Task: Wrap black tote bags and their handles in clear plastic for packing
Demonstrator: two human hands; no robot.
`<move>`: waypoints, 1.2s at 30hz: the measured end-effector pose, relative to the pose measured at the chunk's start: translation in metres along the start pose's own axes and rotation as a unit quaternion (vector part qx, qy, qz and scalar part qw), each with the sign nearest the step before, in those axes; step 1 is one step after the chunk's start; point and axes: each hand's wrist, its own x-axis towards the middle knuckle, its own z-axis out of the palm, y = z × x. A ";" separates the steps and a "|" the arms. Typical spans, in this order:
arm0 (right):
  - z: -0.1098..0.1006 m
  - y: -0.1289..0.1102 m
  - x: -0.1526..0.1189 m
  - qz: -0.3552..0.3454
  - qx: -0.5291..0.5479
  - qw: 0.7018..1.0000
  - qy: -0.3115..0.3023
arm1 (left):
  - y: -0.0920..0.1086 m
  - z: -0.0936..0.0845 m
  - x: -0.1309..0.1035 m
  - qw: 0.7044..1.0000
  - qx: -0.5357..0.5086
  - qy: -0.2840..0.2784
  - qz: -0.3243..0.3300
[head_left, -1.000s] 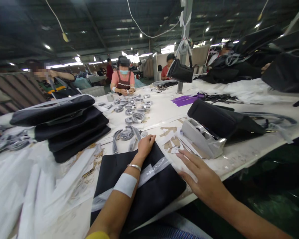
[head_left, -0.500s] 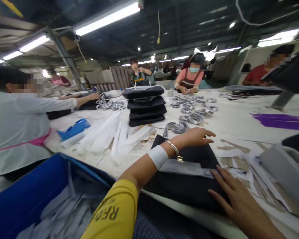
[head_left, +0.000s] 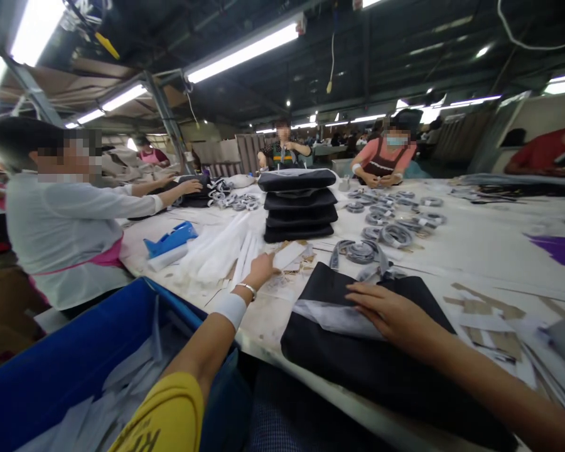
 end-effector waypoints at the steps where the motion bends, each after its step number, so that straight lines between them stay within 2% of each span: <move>1: 0.008 -0.002 0.019 -0.021 0.012 0.999 -0.022 | -0.001 0.004 0.000 1.000 -0.014 0.011 -0.005; 5: 0.041 0.002 0.079 -0.090 -0.019 0.991 -0.097 | 0.005 0.003 0.001 0.993 -0.110 0.043 -0.010; 8: 0.059 0.011 0.099 -0.102 -0.032 0.989 -0.103 | 0.012 -0.006 0.000 0.974 -0.222 0.035 -0.007; 12: 0.074 0.015 0.096 -0.095 -0.041 0.995 -0.010 | 0.026 -0.002 -0.006 0.922 -0.386 0.008 -0.015; 15: 0.075 0.014 0.088 -0.095 -0.071 0.990 0.078 | 0.044 0.015 -0.012 0.883 -0.468 0.019 -0.025; 17: 0.072 0.013 0.085 -0.094 -0.081 0.986 0.112 | 0.057 0.030 -0.018 0.869 -0.493 0.022 -0.026; 20: 0.067 0.013 0.085 -0.093 -0.080 0.984 0.125 | 0.072 0.045 -0.032 0.873 -0.488 -0.012 -0.013; 22: 0.066 0.012 0.085 -0.092 -0.075 0.985 0.126 | 0.074 0.046 -0.041 0.888 -0.457 -0.060 0.008; 26: 0.068 0.010 0.087 -0.086 -0.071 0.987 0.117 | 0.064 0.028 -0.050 0.921 -0.350 -0.160 0.061; 29: 0.067 0.008 0.088 -0.077 -0.066 0.991 0.092 | 0.059 0.014 -0.047 0.944 -0.261 -0.177 0.092; 33: 0.054 0.004 0.101 -0.104 -0.063 0.992 0.024 | 0.058 0.009 -0.048 0.959 -0.200 -0.154 0.128; 36: 0.041 0.005 0.127 -0.174 -0.088 0.975 -0.110 | 0.054 0.008 -0.056 0.959 -0.190 -0.149 0.151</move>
